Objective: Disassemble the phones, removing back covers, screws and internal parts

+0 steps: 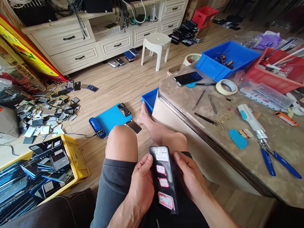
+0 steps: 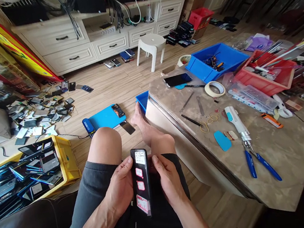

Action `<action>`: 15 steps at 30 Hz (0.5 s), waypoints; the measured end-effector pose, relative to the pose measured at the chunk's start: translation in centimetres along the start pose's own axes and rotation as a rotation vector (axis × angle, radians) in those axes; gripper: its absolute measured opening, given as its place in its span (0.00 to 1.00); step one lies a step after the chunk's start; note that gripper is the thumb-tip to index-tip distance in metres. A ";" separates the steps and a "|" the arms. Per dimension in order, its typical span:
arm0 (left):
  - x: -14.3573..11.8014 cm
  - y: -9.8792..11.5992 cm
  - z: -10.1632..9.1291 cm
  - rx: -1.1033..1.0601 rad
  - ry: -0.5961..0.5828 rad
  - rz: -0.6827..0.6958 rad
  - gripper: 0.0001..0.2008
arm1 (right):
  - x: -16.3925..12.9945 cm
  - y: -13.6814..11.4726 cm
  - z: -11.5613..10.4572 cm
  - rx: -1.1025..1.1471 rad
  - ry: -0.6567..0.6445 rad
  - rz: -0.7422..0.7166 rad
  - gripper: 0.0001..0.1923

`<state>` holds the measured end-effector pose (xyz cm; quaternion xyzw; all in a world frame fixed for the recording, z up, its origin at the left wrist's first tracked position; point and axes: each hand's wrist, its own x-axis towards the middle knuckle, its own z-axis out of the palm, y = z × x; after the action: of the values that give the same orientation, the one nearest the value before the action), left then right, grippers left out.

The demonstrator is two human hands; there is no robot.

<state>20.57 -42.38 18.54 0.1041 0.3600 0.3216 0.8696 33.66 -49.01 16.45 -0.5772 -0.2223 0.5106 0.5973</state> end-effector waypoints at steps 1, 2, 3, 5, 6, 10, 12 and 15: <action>0.0 0.2 0.0 -0.018 -0.028 -0.039 0.13 | 0.1 0.0 -0.1 0.011 -0.007 0.002 0.18; -0.1 0.4 -0.1 -0.028 -0.061 -0.085 0.14 | 0.2 0.0 -0.2 0.010 -0.003 -0.004 0.18; -0.1 0.6 -0.2 -0.032 -0.092 -0.129 0.16 | 0.3 0.0 -0.2 -0.001 0.007 -0.019 0.19; -0.2 1.0 -0.4 -0.025 -0.128 -0.182 0.18 | 0.6 0.0 -0.3 -0.030 0.018 -0.040 0.20; -0.3 1.1 -0.6 -0.023 -0.135 -0.192 0.18 | 0.6 -0.1 -0.2 -0.039 0.011 -0.042 0.20; -0.5 1.4 -0.8 -0.030 -0.180 -0.249 0.19 | 0.8 -0.9 0.4 -0.058 -0.059 -0.024 0.20; -0.6 1.4 -0.8 -0.036 -0.202 -0.277 0.20 | 0.7 -1.7 0.9 -0.075 -0.081 -0.006 0.19; -0.8 1.5 -0.8 -0.047 -0.230 -0.312 0.20 | 0.5 -3.0 1.6 -0.077 -0.099 0.048 0.19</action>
<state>18.90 -41.79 19.01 0.0627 0.2623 0.1772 0.9465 33.50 -47.24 19.39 -0.5791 -0.2573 0.5435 0.5506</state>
